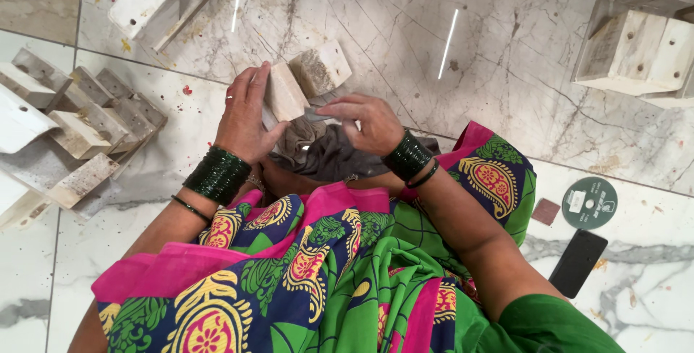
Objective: The person sits on the floor and sands small white blocks, rubbing a sanding block over their surfaces and turning the blocks to reach different sides. They set finished blocks aside with other completed pieces and pick up a new block to sand.
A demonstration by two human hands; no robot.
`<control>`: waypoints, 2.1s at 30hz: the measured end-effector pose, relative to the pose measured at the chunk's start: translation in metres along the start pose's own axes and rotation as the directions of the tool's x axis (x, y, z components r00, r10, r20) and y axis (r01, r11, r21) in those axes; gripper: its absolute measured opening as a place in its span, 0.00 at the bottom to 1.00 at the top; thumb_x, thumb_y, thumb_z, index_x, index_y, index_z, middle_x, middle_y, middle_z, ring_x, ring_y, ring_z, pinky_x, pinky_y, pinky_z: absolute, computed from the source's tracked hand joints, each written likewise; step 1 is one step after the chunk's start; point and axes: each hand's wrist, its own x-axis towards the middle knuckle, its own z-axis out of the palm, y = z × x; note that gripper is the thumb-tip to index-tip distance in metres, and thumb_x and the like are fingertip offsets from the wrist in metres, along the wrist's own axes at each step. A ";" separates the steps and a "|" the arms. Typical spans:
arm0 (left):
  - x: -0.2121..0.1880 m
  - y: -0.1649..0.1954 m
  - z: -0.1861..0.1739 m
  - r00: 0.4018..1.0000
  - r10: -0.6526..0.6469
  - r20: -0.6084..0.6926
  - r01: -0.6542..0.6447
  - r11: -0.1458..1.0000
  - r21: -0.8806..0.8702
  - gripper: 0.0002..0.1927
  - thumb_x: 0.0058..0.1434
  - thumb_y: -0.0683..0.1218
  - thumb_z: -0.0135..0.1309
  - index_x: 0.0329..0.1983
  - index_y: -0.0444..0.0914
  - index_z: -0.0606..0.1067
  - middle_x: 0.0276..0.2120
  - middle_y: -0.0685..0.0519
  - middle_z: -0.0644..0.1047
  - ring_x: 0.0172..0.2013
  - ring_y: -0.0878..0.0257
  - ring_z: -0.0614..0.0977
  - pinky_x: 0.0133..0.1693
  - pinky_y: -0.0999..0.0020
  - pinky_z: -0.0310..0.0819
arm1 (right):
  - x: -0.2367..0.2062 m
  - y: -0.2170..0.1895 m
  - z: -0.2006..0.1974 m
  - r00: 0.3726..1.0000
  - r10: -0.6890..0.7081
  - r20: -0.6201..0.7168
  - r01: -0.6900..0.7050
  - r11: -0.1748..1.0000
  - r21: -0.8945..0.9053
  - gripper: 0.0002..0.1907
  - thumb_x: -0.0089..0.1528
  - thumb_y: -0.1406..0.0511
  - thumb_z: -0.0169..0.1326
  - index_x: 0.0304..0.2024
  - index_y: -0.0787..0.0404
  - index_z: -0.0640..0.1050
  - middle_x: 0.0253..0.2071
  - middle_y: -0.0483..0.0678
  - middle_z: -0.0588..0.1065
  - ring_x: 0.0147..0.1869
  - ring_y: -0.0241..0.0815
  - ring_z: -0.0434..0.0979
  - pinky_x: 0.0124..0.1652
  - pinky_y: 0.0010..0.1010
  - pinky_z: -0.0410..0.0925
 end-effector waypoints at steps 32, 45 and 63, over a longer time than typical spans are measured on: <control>-0.003 -0.001 -0.004 0.996 0.092 -0.006 -0.092 0.996 -0.017 0.61 0.42 0.44 0.76 0.78 0.49 0.56 0.76 0.36 0.34 0.73 0.31 0.58 0.64 0.51 0.70 | 0.001 0.053 -0.012 0.881 0.385 -0.274 -0.366 0.923 0.120 0.23 0.60 0.77 0.49 0.55 0.53 0.80 0.62 0.46 0.75 0.61 0.46 0.80 0.56 0.31 0.74; 0.002 -0.002 -0.002 0.977 0.103 0.188 -0.111 0.993 0.034 0.55 0.41 0.33 0.66 0.72 0.61 0.65 0.77 0.42 0.35 0.68 0.41 0.68 0.52 0.56 0.80 | 0.000 0.080 0.022 0.883 0.449 -0.139 -0.467 0.871 -0.154 0.24 0.67 0.72 0.41 0.61 0.45 0.77 0.61 0.45 0.77 0.58 0.53 0.79 0.53 0.40 0.72; 0.001 0.016 -0.011 0.902 -0.001 0.433 -0.149 0.938 0.312 0.50 0.49 0.38 0.60 0.70 0.72 0.61 0.77 0.47 0.43 0.54 0.44 0.80 0.46 0.47 0.80 | -0.008 0.106 0.033 0.922 0.349 -0.169 -0.366 0.927 -0.081 0.24 0.58 0.69 0.53 0.58 0.53 0.79 0.50 0.55 0.75 0.51 0.54 0.76 0.48 0.39 0.70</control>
